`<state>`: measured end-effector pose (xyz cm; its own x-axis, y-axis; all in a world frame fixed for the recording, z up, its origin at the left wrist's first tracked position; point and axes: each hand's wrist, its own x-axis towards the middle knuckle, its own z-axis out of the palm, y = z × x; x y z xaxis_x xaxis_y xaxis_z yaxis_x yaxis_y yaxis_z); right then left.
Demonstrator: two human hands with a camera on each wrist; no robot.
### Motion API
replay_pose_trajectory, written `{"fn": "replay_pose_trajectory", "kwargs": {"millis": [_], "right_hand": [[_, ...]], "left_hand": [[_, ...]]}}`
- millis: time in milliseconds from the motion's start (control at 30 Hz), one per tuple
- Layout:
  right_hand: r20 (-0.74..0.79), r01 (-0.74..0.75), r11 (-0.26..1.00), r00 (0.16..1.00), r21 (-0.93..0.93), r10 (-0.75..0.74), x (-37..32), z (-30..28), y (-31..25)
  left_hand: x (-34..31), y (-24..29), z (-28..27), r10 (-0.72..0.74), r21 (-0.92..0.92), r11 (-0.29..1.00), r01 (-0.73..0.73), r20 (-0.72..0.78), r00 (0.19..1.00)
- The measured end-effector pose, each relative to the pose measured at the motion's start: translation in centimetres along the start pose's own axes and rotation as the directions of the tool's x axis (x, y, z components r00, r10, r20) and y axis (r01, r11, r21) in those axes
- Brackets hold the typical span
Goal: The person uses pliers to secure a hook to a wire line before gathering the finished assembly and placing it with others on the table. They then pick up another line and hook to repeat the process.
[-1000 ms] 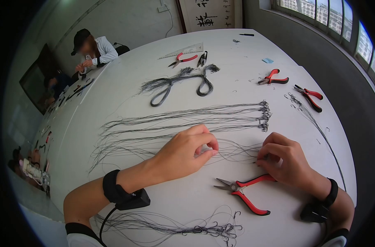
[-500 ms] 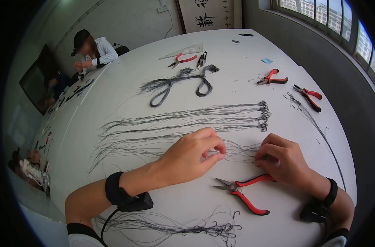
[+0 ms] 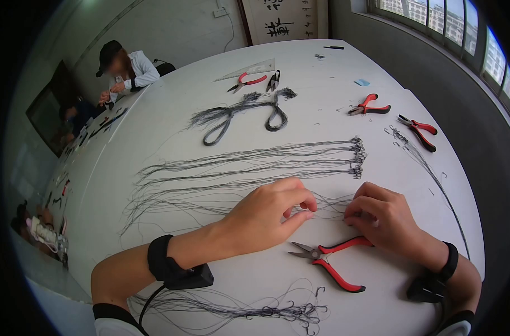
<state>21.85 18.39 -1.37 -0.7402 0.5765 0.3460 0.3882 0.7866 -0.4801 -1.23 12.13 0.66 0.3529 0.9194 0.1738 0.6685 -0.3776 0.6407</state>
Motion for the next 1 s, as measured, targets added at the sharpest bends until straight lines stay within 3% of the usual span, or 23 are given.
{"fn": "replay_pose_trajectory", "kwargs": {"millis": [200,367,433,533,567,633,767,1000], "right_hand": [[-0.006,-0.023,0.998,1.0,0.062,0.023,0.1,-0.1,-0.4],[-0.202,0.161,0.979,0.97,0.124,-0.133,0.3,-0.1,-0.7],[-0.207,0.125,0.982,0.974,0.142,-0.094,0.2,-0.1,-0.7],[-0.229,0.078,0.985,0.972,0.152,-0.042,0.1,0.0,-0.5],[-0.244,0.068,0.987,0.969,0.144,-0.031,0.1,0.0,-0.4],[-0.258,0.045,0.988,0.966,0.151,-0.004,0.0,0.1,-0.3],[-0.263,-0.017,0.987,0.963,0.16,0.059,-0.2,0.3,-0.1],[-0.233,0.008,0.99,0.972,0.142,0.026,0.1,0.4,-0.4]], "left_hand": [[0.4,0.5,0.6,0.043,-0.022,0.999,-0.043,-0.01,0.999],[0.8,0.7,0.8,0.117,0.001,0.993,-0.117,0.001,0.993],[1.1,0.9,0.2,0.128,0.011,0.992,-0.128,-0.003,0.992],[1.3,1.9,-2.2,-0.054,-0.048,0.997,0.057,0.048,0.997],[1.1,1.9,-2.8,-0.054,-0.046,0.997,0.056,0.05,0.997],[0.6,1.8,-4.0,-0.215,-0.279,0.937,0.211,0.016,0.976],[-1.4,1.5,-6.8,-0.274,-0.32,0.913,0.254,-0.017,0.962],[-6.9,1.6,-10.4,-0.441,-0.258,0.878,0.404,-0.106,0.891]]}}
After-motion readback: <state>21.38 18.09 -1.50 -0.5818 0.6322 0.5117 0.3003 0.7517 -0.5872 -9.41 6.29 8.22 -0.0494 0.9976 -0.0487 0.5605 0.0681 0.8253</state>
